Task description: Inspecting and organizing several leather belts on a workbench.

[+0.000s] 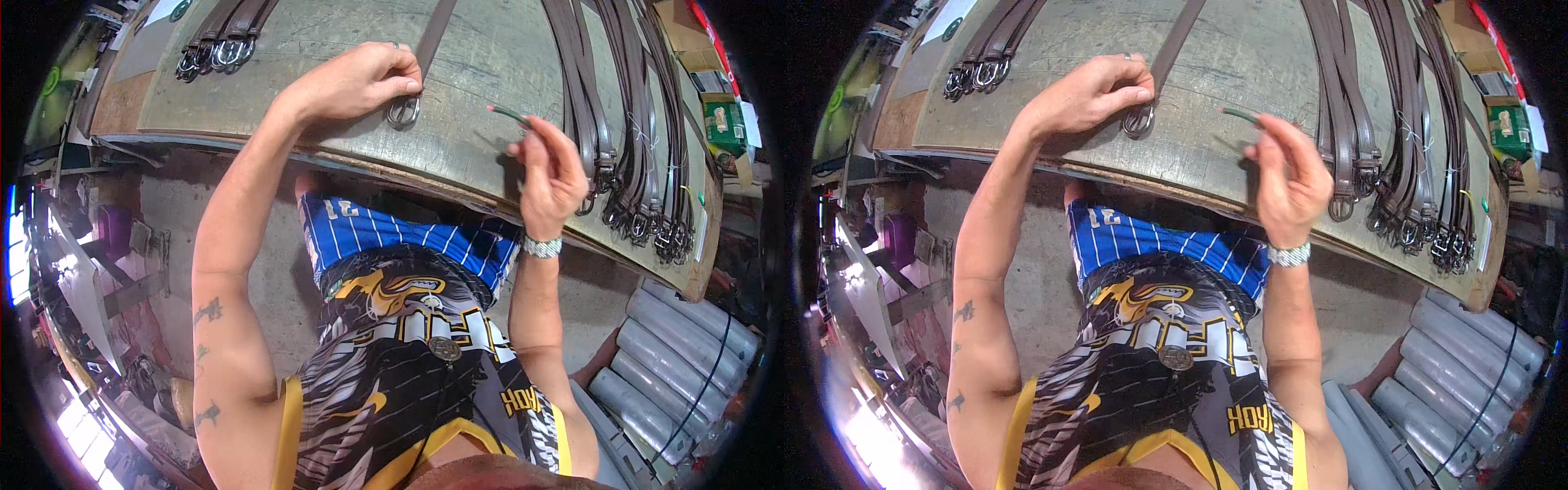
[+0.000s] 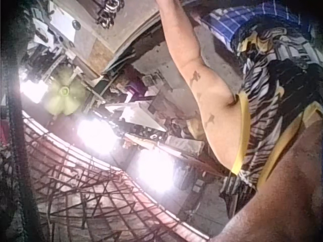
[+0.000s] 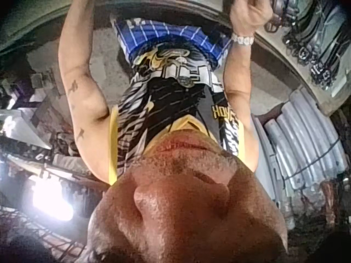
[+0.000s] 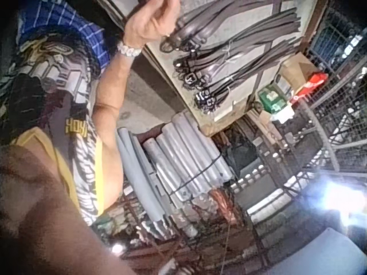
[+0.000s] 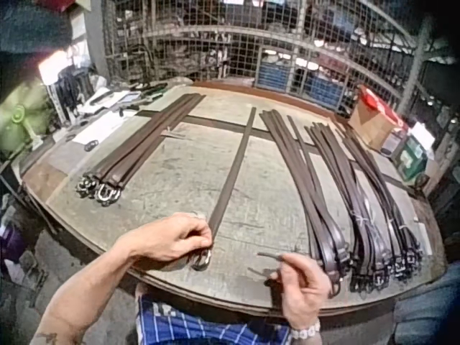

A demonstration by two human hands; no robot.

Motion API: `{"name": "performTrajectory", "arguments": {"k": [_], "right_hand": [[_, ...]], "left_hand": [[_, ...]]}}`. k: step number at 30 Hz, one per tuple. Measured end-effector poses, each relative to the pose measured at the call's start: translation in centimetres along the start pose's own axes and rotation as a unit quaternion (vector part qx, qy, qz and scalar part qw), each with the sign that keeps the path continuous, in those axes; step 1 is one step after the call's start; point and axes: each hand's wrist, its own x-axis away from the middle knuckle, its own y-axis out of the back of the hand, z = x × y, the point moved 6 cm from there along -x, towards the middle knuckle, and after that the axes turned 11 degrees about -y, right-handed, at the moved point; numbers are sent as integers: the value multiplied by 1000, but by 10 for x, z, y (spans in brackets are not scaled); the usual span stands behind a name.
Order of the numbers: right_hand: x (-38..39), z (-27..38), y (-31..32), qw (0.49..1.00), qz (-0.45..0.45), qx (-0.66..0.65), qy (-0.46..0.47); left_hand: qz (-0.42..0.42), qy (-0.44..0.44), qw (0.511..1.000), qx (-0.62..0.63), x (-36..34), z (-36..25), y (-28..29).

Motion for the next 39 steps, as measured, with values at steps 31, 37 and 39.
{"name": "performTrajectory", "arguments": {"k": [31,37,39], "right_hand": [[-14,7,-71,970,131,186,89],[-16,7,-72,969,128,191,94],[-16,8,-73,968,130,192,100]], "left_hand": [[11,-23,999,-28,-8,-4,0],[18,-10,999,-35,-8,-3,3],[38,17,999,-1,-6,2,1]]}}
